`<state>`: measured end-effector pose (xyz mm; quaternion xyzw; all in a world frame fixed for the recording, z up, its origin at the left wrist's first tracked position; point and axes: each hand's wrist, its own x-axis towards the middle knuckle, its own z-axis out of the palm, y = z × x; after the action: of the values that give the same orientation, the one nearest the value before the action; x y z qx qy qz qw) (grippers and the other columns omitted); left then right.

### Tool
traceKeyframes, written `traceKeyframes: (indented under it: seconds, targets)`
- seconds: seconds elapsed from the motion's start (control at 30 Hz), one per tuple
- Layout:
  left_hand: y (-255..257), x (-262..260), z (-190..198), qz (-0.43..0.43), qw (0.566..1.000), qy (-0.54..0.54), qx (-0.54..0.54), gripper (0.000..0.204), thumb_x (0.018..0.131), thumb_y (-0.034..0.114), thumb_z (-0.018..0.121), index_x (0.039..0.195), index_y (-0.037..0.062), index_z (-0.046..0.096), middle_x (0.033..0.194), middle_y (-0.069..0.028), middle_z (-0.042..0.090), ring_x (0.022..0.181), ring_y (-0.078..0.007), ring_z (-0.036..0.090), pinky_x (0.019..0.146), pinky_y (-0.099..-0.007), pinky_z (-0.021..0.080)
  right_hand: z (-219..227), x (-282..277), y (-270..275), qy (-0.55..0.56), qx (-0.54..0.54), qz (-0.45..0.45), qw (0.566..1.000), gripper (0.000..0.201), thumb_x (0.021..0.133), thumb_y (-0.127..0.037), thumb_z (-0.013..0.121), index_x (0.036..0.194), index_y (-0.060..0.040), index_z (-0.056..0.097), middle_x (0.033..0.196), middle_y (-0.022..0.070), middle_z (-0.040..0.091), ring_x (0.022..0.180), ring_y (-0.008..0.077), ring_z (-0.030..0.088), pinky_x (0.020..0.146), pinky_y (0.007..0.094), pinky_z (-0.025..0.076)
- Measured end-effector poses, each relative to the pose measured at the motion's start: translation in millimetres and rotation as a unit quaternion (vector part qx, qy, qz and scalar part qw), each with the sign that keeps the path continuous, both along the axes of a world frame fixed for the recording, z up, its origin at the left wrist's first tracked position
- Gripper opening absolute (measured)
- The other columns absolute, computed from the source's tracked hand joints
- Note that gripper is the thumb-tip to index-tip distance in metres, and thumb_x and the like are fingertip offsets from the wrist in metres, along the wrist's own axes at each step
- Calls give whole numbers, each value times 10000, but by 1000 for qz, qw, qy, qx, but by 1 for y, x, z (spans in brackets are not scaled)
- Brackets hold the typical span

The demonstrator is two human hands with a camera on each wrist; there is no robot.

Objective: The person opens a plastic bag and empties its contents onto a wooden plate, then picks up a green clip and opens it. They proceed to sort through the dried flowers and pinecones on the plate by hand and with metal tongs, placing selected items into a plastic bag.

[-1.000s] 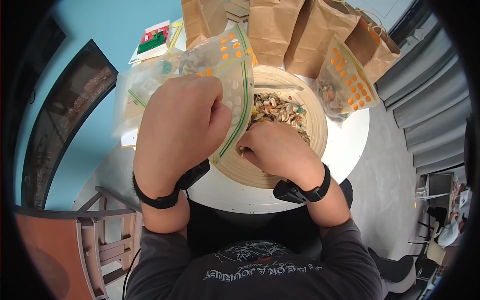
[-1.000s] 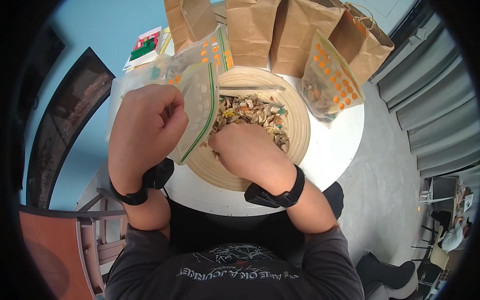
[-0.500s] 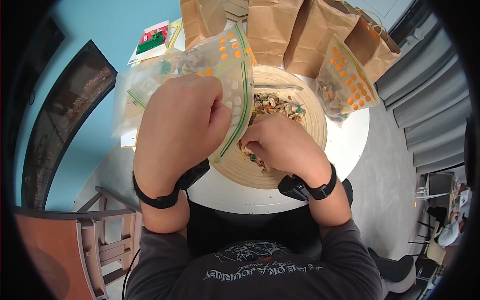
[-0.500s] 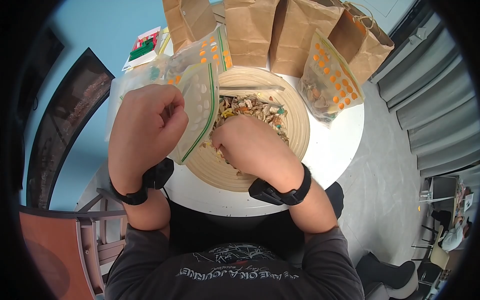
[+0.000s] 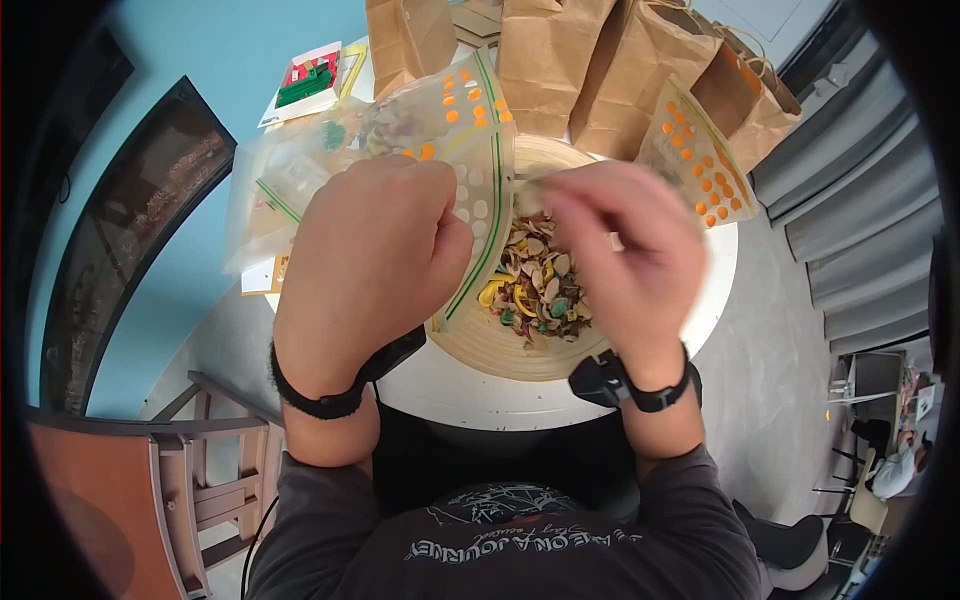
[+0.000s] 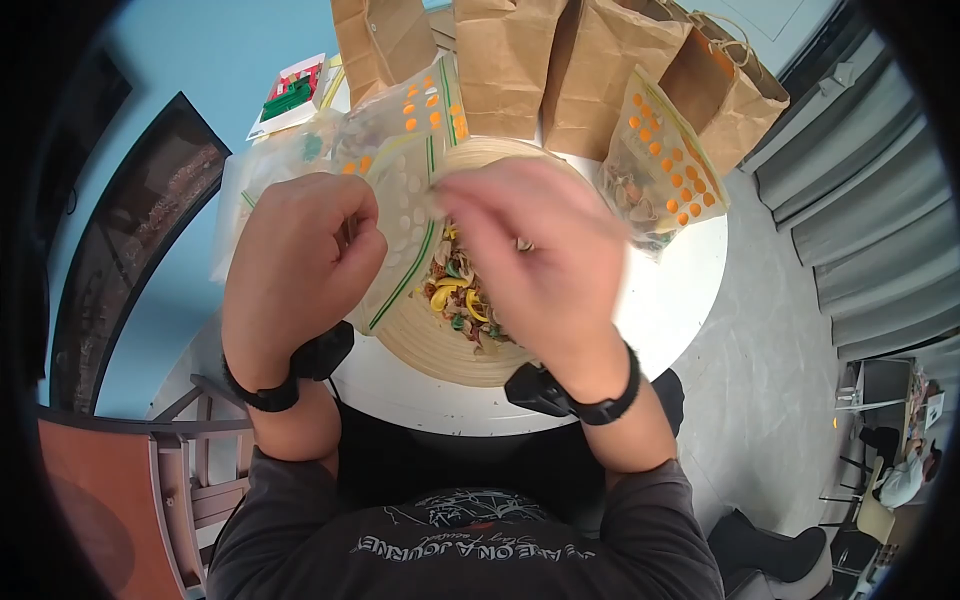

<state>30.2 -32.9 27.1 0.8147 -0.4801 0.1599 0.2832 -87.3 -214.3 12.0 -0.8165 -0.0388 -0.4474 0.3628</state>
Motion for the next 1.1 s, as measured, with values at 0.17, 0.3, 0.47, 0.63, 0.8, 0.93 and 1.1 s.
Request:
traceKeyframes:
  seconds: [0.17, 0.3, 0.47, 0.63, 0.8, 0.93, 1.1]
  targets:
    - [2, 1, 1, -1, 1000, 3, -4, 109, 786, 38, 673, 769, -16, 580, 688, -165, 597, 656, -374, 602, 609, -448, 459, -17, 12, 5, 71, -38, 22, 997, 96, 864, -2, 797, 957, -25, 791, 847, 88, 749, 730, 210, 703, 670, 319, 550]
    - [3, 1, 1, 0, 1000, -2, -10, 113, 783, 39, 672, 762, -12, 574, 687, -168, 596, 657, -380, 602, 609, -457, 460, -8, 3, 4, 39, 66, -6, 997, 87, 871, 10, 790, 952, -23, 786, 829, 81, 736, 688, 183, 686, 643, 300, 537]
    - [3, 0, 0, -1, 1000, 7, -7, 109, 779, 39, 672, 761, -13, 578, 687, -175, 596, 666, -389, 605, 616, -463, 463, -12, 8, 11, -35, 101, -34, 994, 89, 869, 16, 786, 953, -16, 788, 841, 86, 743, 694, 190, 696, 645, 297, 541]
    - [4, 0, 0, 2, 1000, 10, -3, 106, 774, 40, 667, 760, -14, 576, 686, -180, 595, 671, -393, 607, 621, -464, 467, -17, 13, 10, 45, -10, 22, 999, 117, 859, 37, 762, 967, 0, 786, 887, 111, 766, 760, 245, 738, 663, 329, 561]
    - [3, -2, 1, 2, 1000, 15, -13, 111, 768, 41, 666, 757, -12, 569, 681, -175, 587, 670, -393, 606, 623, -464, 468, -8, 4, 11, -58, 123, -18, 991, 92, 907, 20, 771, 998, 6, 780, 894, 93, 763, 662, 144, 645, 626, 260, 514]
    - [3, -1, 1, 1, 1000, 13, -9, 109, 765, 42, 664, 758, -8, 568, 682, -175, 587, 672, -397, 603, 625, -466, 467, -9, 9, 10, 35, -13, 27, 999, 143, 900, 18, 752, 1036, -10, 786, 920, 114, 771, 728, 227, 722, 667, 309, 561]
    - [7, 1, 4, 11, 999, 6, -34, 75, 791, 23, 679, 793, -15, 614, 671, -143, 597, 612, -313, 600, 588, -405, 466, -10, 6, -7, 93, 55, -3, 994, 152, 894, 11, 747, 1040, -3, 787, 857, 132, 764, 759, 244, 750, 670, 322, 569]
